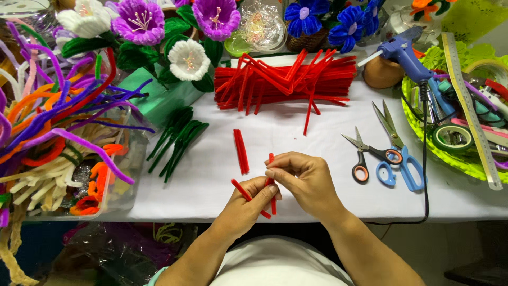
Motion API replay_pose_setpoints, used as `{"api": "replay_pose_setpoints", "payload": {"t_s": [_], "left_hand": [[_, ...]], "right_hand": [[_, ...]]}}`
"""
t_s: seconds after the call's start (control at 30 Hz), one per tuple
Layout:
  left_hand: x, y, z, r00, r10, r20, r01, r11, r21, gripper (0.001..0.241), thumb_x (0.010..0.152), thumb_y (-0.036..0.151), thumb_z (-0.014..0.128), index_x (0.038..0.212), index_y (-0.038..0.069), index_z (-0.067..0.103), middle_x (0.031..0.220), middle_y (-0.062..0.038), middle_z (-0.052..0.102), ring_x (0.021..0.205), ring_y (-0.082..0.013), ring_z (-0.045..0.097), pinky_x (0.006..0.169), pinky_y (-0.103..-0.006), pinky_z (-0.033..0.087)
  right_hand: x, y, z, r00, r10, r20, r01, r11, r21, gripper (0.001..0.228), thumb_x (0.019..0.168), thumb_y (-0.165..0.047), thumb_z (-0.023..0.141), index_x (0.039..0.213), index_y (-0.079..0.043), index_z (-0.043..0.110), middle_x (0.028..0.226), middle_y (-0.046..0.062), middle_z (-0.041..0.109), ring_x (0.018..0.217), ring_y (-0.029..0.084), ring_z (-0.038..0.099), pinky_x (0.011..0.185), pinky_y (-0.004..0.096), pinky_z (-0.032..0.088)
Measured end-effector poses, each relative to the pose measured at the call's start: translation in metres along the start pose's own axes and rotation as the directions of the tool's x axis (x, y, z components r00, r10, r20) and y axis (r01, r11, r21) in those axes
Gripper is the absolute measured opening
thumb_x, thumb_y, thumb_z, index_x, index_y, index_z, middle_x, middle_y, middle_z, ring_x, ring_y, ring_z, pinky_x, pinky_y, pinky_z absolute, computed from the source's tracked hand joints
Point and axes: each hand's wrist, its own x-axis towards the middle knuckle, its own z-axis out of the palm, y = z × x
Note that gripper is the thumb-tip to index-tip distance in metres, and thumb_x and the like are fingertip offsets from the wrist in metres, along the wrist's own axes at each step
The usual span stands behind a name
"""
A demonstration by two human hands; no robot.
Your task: The person uses shears to cut red pipe cleaners into multiple smaller segments and gathers the pieces together.
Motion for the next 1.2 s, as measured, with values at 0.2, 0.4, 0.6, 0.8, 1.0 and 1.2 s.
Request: {"api": "replay_pose_setpoints", "payload": {"t_s": [0.2,0.4,0.6,0.8,1.0,1.2], "left_hand": [[-0.004,0.0,-0.006,0.997,-0.074,-0.035,0.076,0.995,0.061,0.028,0.089,0.024,0.043,0.068,0.008,0.053,0.059,-0.002,0.049,0.053,-0.0102,0.046,0.05,-0.0224,0.041],[-0.006,-0.009,-0.022,0.998,-0.05,-0.043,0.053,0.995,0.08,0.027,0.09,0.022,0.042,0.07,0.008,0.054,0.061,-0.005,0.054,0.055,-0.0118,0.049,0.051,-0.0223,0.042],[-0.01,-0.008,-0.038,0.995,-0.022,-0.095,0.023,1.0,0.019,0.029,0.09,0.022,0.04,0.067,0.007,0.051,0.061,-0.003,0.051,0.055,-0.0116,0.049,0.049,-0.0224,0.04],[-0.01,-0.012,-0.041,0.986,-0.048,-0.161,0.039,0.998,-0.056,0.026,0.09,0.021,0.043,0.071,0.006,0.053,0.059,-0.005,0.054,0.053,-0.0128,0.052,0.049,-0.023,0.042],[-0.001,-0.016,-0.04,0.944,0.01,-0.329,-0.031,0.998,-0.061,0.028,0.09,0.026,0.045,0.075,0.005,0.056,0.061,-0.009,0.062,0.056,-0.0137,0.065,0.047,-0.0223,0.053],[0.002,-0.005,-0.03,0.958,0.022,-0.285,-0.001,0.997,0.073,0.032,0.091,0.025,0.045,0.071,0.003,0.057,0.053,-0.012,0.06,0.046,-0.0168,0.061,0.041,-0.0248,0.052]], "right_hand": [[0.026,-0.011,-0.001,0.975,0.179,0.13,-0.188,0.98,0.058,0.009,0.071,-0.01,0.068,0.078,-0.003,0.068,0.067,0.005,0.067,0.06,0.009,0.06,0.048,0.021,0.047],[0.045,-0.002,0.017,0.967,0.2,0.157,-0.225,0.96,0.166,0.008,0.071,0.0,0.067,0.078,0.003,0.065,0.058,0.01,0.061,0.046,0.012,0.051,0.046,0.021,0.045],[0.074,-0.018,0.02,0.947,0.245,0.209,-0.276,0.952,0.133,0.007,0.073,-0.003,0.066,0.078,0.001,0.063,0.063,0.009,0.061,0.056,0.015,0.06,0.049,0.025,0.053],[0.084,-0.001,0.011,0.988,0.043,-0.147,0.028,0.895,0.446,0.009,0.077,-0.008,0.065,0.084,-0.003,0.064,0.066,0.005,0.061,0.054,0.012,0.057,0.048,0.022,0.05],[0.074,0.02,0.02,0.966,0.122,0.229,-0.186,0.941,0.283,0.025,0.067,0.002,0.068,0.092,0.004,0.065,0.062,0.011,0.061,0.048,0.014,0.058,0.036,0.018,0.044],[0.066,0.025,0.034,0.939,0.16,0.303,-0.246,0.93,0.272,0.021,0.067,0.0,0.07,0.087,0.006,0.066,0.061,0.014,0.063,0.047,0.014,0.058,0.036,0.019,0.046]]}}
